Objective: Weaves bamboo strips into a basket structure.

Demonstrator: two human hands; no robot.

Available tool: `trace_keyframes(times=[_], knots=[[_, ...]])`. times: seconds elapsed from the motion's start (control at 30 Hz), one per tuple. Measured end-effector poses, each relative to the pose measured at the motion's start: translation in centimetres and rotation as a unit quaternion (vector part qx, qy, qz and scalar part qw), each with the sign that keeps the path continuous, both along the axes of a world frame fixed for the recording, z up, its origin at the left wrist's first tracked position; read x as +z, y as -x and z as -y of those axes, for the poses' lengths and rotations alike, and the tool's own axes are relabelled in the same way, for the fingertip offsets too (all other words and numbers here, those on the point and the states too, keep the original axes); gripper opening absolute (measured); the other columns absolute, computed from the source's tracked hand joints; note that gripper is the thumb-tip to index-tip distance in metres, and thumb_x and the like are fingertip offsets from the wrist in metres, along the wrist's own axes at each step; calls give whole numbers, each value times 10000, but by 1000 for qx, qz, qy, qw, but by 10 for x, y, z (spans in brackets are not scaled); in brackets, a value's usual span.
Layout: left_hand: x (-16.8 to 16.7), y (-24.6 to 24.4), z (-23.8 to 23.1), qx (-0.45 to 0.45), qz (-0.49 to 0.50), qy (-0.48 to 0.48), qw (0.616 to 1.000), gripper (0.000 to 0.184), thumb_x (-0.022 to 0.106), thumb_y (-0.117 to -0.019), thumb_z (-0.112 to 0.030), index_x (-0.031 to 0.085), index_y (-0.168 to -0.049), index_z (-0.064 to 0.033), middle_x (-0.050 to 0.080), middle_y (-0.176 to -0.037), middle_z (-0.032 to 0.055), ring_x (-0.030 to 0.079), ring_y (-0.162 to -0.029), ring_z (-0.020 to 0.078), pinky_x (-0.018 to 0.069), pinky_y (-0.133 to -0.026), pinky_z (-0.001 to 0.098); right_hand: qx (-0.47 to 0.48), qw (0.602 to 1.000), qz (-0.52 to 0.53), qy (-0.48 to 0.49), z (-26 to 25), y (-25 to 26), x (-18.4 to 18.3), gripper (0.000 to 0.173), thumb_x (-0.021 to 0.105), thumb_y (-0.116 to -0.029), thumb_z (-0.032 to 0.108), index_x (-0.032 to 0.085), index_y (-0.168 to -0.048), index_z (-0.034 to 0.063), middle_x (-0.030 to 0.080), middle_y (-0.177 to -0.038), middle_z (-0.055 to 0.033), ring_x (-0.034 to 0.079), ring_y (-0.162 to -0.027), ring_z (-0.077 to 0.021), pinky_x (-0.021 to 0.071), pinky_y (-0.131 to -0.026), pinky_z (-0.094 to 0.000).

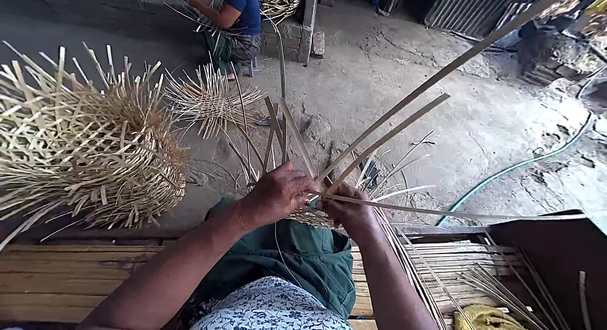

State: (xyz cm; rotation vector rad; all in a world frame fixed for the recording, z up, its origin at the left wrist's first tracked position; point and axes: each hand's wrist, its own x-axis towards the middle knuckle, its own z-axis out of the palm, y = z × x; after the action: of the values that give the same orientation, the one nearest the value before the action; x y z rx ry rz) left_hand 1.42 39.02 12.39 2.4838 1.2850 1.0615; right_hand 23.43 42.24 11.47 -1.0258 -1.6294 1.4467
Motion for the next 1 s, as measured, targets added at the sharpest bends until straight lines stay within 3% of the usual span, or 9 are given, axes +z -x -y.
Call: trace_keyframes(times=[0.13, 0.3, 0.5, 0.63, 0.73, 0.8, 0.83, 0.9, 1.0], knots=[[-4, 0, -7, -6, 29, 10, 1000, 134, 738, -899, -139, 761, -1028, -115, 723, -910, 5, 618, -865, 155, 517, -776, 317, -4, 999, -28, 39, -4, -3, 1, 252, 683, -897, 9, 710, -1147, -3, 694, -750, 4, 573, -535, -31, 494, -480, -203], [-6, -1, -13, -48, 100, 75, 991, 52, 747, -903, -128, 741, -945, -99, 702, -883, -23, 610, -864, 82, 516, -793, 250, 125, 976, -81, 157, -30, -25, 1, 223, 569, -954, -23, 744, -1083, 24, 733, -767, -38, 670, -592, -84, 576, -539, -233], [-12, 0, -26, -65, 152, 111, 980, 34, 745, -889, -114, 719, -871, -101, 668, -822, -42, 587, -856, 64, 486, -802, 243, 260, 941, -194, 93, -51, -36, -31, 132, 666, -961, 99, 785, -929, 148, 741, -1008, -22, 704, -745, -102, 606, -615, -258], [-15, -5, -25, -11, 69, 28, 997, 167, 648, -931, -107, 782, -1029, -119, 708, -864, 1, 605, -853, 147, 504, -773, 327, 140, 981, -97, 93, -33, -23, -15, 82, 655, -936, 38, 721, -981, 55, 719, -796, 0, 670, -639, -81, 580, -574, -242], [-14, -13, -18, 53, -27, -73, 996, 211, 625, -925, -77, 801, -1026, -132, 666, -808, 60, 628, -820, 245, 538, -676, 371, 50, 981, -167, 87, -24, -14, -20, 233, 749, -854, 27, 643, -1061, 15, 721, -765, -76, 681, -589, -137, 587, -530, -276], [-14, -14, -13, 80, -51, -79, 992, 190, 638, -915, -64, 804, -987, -121, 680, -858, 86, 641, -850, 275, 557, -679, 391, 34, 972, -227, 53, -20, -11, -28, 293, 756, -909, 182, 572, -1088, 41, 729, -804, -103, 711, -600, -184, 619, -540, -313], [-12, -13, -11, 84, -43, -59, 994, 182, 643, -907, -63, 805, -970, -118, 697, -892, 83, 650, -879, 270, 566, -710, 392, 16, 969, -244, 38, -16, -8, -32, 262, 707, -953, 237, 549, -1058, 57, 723, -780, -97, 707, -576, -184, 617, -526, -314], [-2, -7, -9, 72, 28, 46, 996, 194, 669, -886, -66, 809, -1014, -108, 723, -927, 47, 650, -879, 184, 555, -748, 347, -44, 961, -271, 24, -11, 0, -37, 73, 593, -964, 92, 526, -956, 64, 688, -661, -70, 663, -486, -160, 580, -457, -298], [14, 9, -17, 50, 155, 278, 947, 373, 688, -953, -92, 648, -1323, -124, 648, -789, -10, 566, -652, 76, 511, -647, 279, -63, 961, -267, -26, 0, 5, -39, 116, 642, -916, -2, 549, -933, 64, 685, -729, -42, 614, -468, -115, 558, -435, -269]])
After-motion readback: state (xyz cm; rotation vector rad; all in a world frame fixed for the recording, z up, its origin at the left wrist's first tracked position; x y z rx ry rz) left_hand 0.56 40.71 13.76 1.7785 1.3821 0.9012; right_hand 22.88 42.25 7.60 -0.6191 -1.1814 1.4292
